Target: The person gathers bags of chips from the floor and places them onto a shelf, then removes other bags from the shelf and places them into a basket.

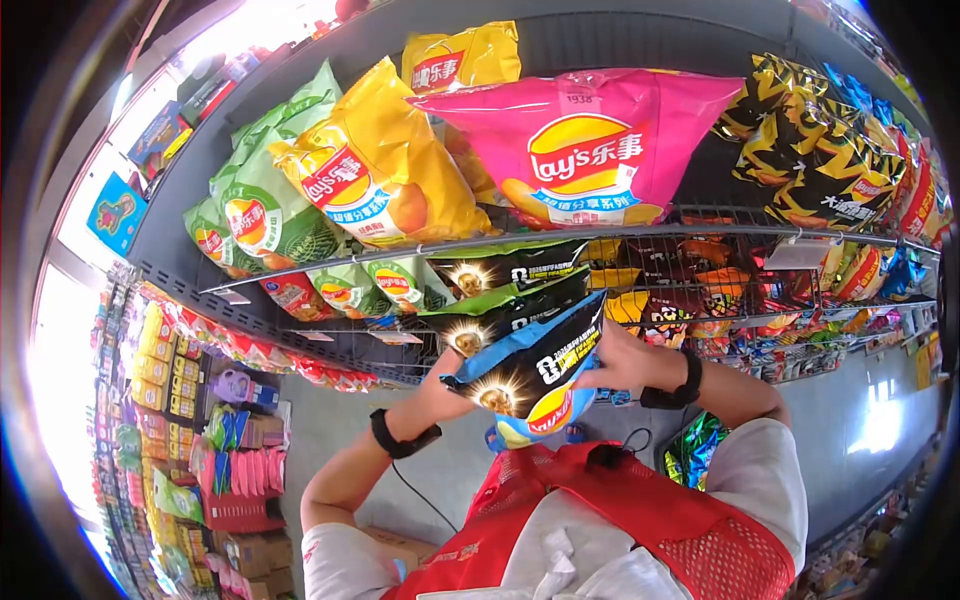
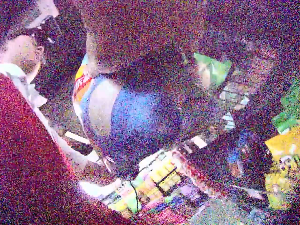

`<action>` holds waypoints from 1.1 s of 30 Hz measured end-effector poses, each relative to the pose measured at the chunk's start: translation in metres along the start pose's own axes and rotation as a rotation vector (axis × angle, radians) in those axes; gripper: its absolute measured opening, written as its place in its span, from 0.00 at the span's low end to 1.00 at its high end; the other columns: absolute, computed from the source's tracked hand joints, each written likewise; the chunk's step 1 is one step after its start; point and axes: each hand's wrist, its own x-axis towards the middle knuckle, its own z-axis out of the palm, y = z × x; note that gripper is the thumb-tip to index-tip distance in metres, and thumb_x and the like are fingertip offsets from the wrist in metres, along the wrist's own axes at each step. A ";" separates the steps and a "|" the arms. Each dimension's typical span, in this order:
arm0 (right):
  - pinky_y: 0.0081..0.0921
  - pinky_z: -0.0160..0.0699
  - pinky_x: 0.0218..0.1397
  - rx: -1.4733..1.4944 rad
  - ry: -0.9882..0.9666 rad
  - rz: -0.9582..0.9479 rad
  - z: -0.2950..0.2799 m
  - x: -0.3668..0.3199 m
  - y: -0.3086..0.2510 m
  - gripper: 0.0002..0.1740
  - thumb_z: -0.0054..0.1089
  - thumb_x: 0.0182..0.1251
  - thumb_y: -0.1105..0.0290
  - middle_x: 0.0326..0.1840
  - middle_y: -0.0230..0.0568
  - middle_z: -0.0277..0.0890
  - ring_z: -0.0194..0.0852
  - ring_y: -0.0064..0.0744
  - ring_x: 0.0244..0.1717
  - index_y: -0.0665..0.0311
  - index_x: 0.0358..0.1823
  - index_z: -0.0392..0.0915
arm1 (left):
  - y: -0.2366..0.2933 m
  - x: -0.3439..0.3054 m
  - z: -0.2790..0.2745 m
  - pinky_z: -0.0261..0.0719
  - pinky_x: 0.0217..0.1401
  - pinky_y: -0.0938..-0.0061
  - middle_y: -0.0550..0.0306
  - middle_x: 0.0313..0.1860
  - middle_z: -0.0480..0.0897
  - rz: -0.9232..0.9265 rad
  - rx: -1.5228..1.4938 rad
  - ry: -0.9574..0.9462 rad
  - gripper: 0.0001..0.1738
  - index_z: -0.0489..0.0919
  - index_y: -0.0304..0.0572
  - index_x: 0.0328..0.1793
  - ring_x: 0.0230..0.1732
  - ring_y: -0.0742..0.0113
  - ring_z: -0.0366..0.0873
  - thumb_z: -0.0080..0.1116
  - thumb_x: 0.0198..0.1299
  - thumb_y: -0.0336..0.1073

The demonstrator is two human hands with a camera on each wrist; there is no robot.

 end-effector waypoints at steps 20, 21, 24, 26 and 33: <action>0.33 0.72 0.70 0.606 0.085 0.544 -0.002 0.061 0.008 0.37 0.45 0.81 0.50 0.73 0.44 0.63 0.66 0.30 0.70 0.62 0.80 0.46 | 0.002 0.084 -0.105 0.66 0.73 0.65 0.52 0.68 0.74 -0.028 0.469 -0.306 0.43 0.66 0.32 0.74 0.69 0.62 0.69 0.45 0.73 0.67; 0.33 0.73 0.70 0.659 0.088 0.518 -0.003 0.063 0.016 0.37 0.45 0.81 0.49 0.73 0.45 0.64 0.68 0.31 0.69 0.62 0.80 0.46 | 0.003 0.084 -0.104 0.65 0.74 0.65 0.53 0.69 0.73 -0.025 0.462 -0.272 0.41 0.66 0.34 0.75 0.69 0.63 0.69 0.45 0.74 0.65; 0.35 0.75 0.70 0.807 0.089 0.495 0.002 0.061 0.031 0.38 0.46 0.81 0.48 0.71 0.46 0.66 0.71 0.33 0.67 0.61 0.80 0.46 | 0.018 0.081 -0.098 0.65 0.74 0.66 0.54 0.69 0.74 -0.150 0.427 -0.334 0.40 0.66 0.34 0.76 0.70 0.64 0.68 0.45 0.74 0.63; 0.37 0.76 0.70 0.875 0.084 0.537 -0.001 0.062 0.021 0.38 0.46 0.80 0.48 0.70 0.46 0.68 0.74 0.35 0.65 0.61 0.79 0.47 | 0.022 0.078 -0.089 0.68 0.73 0.66 0.54 0.68 0.75 -0.153 0.358 -0.311 0.37 0.67 0.35 0.75 0.69 0.64 0.71 0.47 0.75 0.59; 0.34 0.77 0.69 1.142 0.121 0.627 -0.007 0.078 -0.005 0.36 0.47 0.79 0.45 0.71 0.48 0.72 0.77 0.37 0.66 0.65 0.75 0.61 | 0.011 0.079 -0.075 0.72 0.73 0.64 0.51 0.70 0.75 -0.196 -0.014 -0.132 0.35 0.67 0.35 0.75 0.69 0.61 0.74 0.55 0.72 0.55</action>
